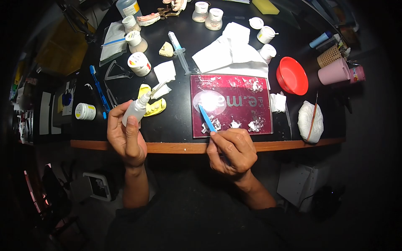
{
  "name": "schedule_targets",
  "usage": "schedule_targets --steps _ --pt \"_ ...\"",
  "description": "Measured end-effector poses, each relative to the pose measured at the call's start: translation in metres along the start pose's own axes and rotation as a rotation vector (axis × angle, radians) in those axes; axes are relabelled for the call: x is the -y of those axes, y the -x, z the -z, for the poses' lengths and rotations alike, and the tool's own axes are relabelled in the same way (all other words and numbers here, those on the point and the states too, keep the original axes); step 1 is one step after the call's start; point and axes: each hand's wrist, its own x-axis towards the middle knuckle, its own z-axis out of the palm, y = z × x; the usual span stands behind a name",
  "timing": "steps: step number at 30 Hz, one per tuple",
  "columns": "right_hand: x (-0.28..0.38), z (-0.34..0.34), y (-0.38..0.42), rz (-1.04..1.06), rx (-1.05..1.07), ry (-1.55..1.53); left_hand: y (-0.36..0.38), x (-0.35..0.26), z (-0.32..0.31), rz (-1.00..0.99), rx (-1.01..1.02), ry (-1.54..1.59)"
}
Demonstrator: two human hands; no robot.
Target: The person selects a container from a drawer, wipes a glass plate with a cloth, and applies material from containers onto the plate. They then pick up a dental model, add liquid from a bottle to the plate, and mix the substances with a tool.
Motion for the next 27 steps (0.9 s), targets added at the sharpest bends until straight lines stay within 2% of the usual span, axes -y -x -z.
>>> schedule_targets --steps 27 --pt "-0.0021 -0.0014 0.0035 -0.01 -0.044 0.008 0.0 -0.0014 0.0 0.01 -0.003 0.011"
